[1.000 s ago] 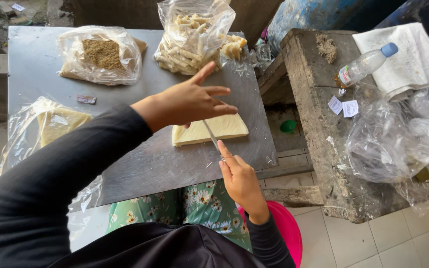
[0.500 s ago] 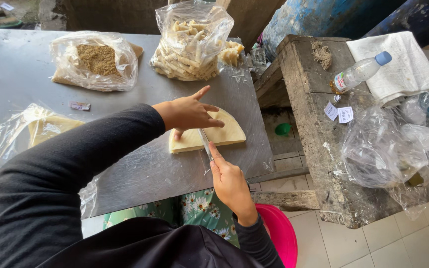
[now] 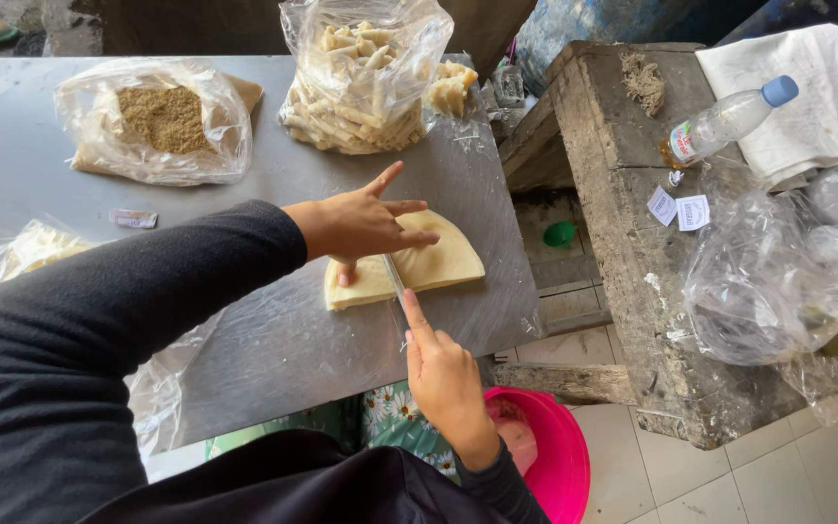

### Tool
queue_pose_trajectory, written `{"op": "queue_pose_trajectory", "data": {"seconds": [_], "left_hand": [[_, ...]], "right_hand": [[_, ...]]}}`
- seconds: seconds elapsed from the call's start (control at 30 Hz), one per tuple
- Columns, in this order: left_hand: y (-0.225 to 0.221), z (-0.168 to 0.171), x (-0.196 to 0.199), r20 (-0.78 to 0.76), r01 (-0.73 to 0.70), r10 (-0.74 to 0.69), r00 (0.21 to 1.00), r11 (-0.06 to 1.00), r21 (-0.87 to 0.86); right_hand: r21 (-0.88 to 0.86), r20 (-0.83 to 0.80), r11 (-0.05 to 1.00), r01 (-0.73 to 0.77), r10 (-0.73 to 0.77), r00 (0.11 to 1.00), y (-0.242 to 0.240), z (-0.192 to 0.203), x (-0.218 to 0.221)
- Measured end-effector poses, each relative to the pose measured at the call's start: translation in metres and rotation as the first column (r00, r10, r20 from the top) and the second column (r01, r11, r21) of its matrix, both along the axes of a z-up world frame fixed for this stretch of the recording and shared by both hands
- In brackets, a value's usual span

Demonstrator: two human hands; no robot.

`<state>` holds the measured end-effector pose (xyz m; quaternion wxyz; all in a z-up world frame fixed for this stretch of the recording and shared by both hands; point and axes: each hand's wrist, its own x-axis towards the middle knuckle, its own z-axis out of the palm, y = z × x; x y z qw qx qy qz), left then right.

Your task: The person cuts sheets of dough into triangles using a knife and stacks the pieces inside plastic bags.

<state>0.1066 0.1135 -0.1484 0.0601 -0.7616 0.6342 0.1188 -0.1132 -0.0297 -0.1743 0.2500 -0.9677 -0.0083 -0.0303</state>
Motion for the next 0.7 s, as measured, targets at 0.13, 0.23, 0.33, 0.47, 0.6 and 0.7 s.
{"op": "queue_pose_trajectory", "data": {"seconds": [0.13, 0.23, 0.33, 0.47, 0.6, 0.7], "left_hand": [[-0.001, 0.000, 0.001, 0.004, 0.014, -0.014, 1.000, 1.000, 0.005], [-0.002, -0.003, 0.005, 0.049, 0.038, -0.039, 0.998, 0.999, 0.023], [-0.002, -0.009, 0.000, 0.037, 0.015, -0.016, 0.999, 1.000, 0.017], [-0.002, -0.008, 0.002, 0.040, 0.012, -0.011, 0.999, 1.000, -0.010], [-0.004, -0.013, 0.004, 0.051, 0.023, -0.019, 0.999, 0.997, -0.069], [-0.004, -0.026, 0.005, 0.007, 0.011, -0.010, 1.000, 0.995, -0.095]], "right_hand": [[-0.039, 0.002, 0.999, 0.011, -0.011, 1.000, 0.004, -0.004, -0.001], [-0.070, -0.003, 0.998, 0.004, -0.005, 1.000, 0.004, -0.007, 0.002], [-0.036, -0.052, 0.999, 0.003, -0.005, 0.999, 0.003, -0.009, 0.001], [-0.062, -0.025, 0.998, 0.015, -0.016, 1.000, 0.008, -0.011, 0.004], [-0.065, -0.015, 0.997, 0.030, -0.031, 0.999, 0.009, -0.013, 0.003], [-0.094, -0.021, 0.995, 0.027, -0.030, 0.999, 0.010, -0.019, 0.003]]}}
